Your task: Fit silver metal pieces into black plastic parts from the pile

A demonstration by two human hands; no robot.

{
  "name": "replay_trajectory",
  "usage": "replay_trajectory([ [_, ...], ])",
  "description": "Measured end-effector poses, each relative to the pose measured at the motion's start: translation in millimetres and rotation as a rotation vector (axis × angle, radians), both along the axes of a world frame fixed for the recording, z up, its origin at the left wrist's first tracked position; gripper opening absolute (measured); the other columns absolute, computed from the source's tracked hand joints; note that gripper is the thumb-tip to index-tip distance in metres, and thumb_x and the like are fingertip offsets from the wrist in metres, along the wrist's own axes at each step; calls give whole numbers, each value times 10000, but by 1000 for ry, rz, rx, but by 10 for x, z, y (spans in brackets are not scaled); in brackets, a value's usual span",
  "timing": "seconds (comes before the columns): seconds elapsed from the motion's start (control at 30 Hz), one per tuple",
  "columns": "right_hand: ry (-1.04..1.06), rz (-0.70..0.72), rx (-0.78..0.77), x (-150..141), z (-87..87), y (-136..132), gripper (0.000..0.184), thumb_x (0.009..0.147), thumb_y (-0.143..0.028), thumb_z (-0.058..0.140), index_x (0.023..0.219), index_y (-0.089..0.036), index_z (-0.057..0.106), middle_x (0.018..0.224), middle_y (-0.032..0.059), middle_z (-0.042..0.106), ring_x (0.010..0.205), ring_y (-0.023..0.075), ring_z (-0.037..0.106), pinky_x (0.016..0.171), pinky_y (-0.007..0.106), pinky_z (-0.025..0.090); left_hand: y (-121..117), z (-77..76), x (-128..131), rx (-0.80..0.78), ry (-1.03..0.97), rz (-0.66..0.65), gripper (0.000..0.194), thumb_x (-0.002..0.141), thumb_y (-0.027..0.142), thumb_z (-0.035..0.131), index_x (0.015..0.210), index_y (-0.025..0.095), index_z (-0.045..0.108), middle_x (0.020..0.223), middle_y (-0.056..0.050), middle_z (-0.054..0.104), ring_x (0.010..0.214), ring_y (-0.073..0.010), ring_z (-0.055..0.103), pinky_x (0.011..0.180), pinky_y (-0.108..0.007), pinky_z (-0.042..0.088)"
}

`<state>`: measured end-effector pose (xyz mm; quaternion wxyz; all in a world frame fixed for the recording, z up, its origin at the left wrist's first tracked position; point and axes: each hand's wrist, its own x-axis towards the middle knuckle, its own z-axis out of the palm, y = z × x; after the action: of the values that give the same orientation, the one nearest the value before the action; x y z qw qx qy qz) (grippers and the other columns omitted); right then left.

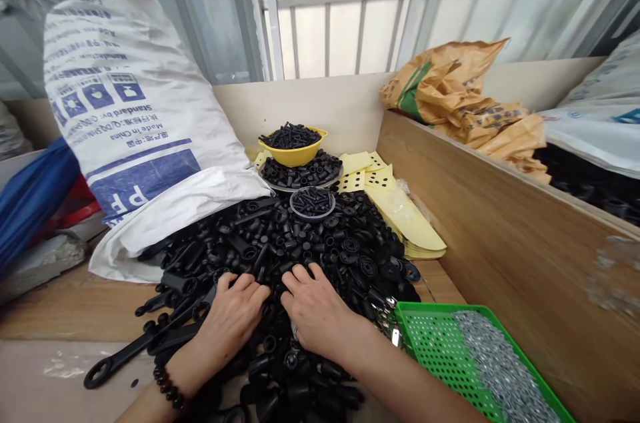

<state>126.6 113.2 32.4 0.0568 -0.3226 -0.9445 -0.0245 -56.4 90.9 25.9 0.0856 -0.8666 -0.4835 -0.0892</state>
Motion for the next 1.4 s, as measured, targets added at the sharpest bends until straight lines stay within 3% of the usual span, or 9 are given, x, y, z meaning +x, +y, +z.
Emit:
replay_trajectory([
  [0.2,-8,6,-35,-14,-5,20,216,757,-171,547,946,-137,646,1067,115,538,1021,279,416,946,459,302,-37,46,-79,-71,-270,17,195,806,63,452,926,194,533,836,-17,665,767,-185,602,800,-391,392],
  [0.43,-5,-22,-61,-4,-5,37,242,709,-177,570,946,-153,616,1091,115,526,1014,284,403,927,472,298,-20,79,-133,-144,-594,144,197,810,136,460,988,220,477,866,-11,647,746,-159,650,682,-282,517],
  [0.63,20,-23,-66,54,-46,37,227,713,-122,544,927,-170,605,1110,103,532,1018,265,407,893,431,308,-88,151,-116,-303,-1005,200,254,789,173,501,1041,208,498,836,5,599,663,-126,609,621,-241,490],
  [0.77,39,-41,-67,115,-41,24,212,723,-101,527,905,-178,604,1122,91,530,1020,252,413,873,412,315,-144,171,-85,-395,-1143,204,288,787,193,518,1075,193,522,871,-23,613,726,-147,605,654,-260,496],
  [0.93,61,13,-80,140,-2,-12,258,702,-114,538,941,-170,620,1163,94,523,1065,256,401,916,419,307,-203,209,-87,-436,-1221,242,272,753,217,575,1024,187,580,921,-48,654,899,-196,627,809,-312,498],
  [1.1,1,62,-14,110,-40,-9,226,717,-171,555,921,-141,649,1244,133,496,1136,299,370,991,498,265,-283,235,-152,-432,-1250,295,269,705,237,610,968,185,619,931,-52,686,944,-218,630,849,-322,492],
  [1.2,-8,70,14,86,-77,2,190,754,-168,538,900,-144,659,1207,132,519,1126,303,389,983,521,279,-325,212,-194,-407,-1220,321,248,698,257,616,932,182,649,898,-49,698,864,-215,642,746,-284,512],
  [1.3,-5,81,31,74,-105,6,176,766,-177,545,892,-159,665,1192,129,529,1117,304,402,980,525,285,-351,164,-219,-414,-1129,335,230,729,285,597,913,169,670,751,-27,686,609,-164,600,534,-233,470],
  [1.4,1,84,37,78,-120,13,166,763,-169,551,881,-172,667,1214,126,524,1113,299,409,971,516,295,-365,128,-220,-386,-1057,307,217,750,277,581,902,168,693,767,-37,696,583,-158,586,518,-232,448],
])
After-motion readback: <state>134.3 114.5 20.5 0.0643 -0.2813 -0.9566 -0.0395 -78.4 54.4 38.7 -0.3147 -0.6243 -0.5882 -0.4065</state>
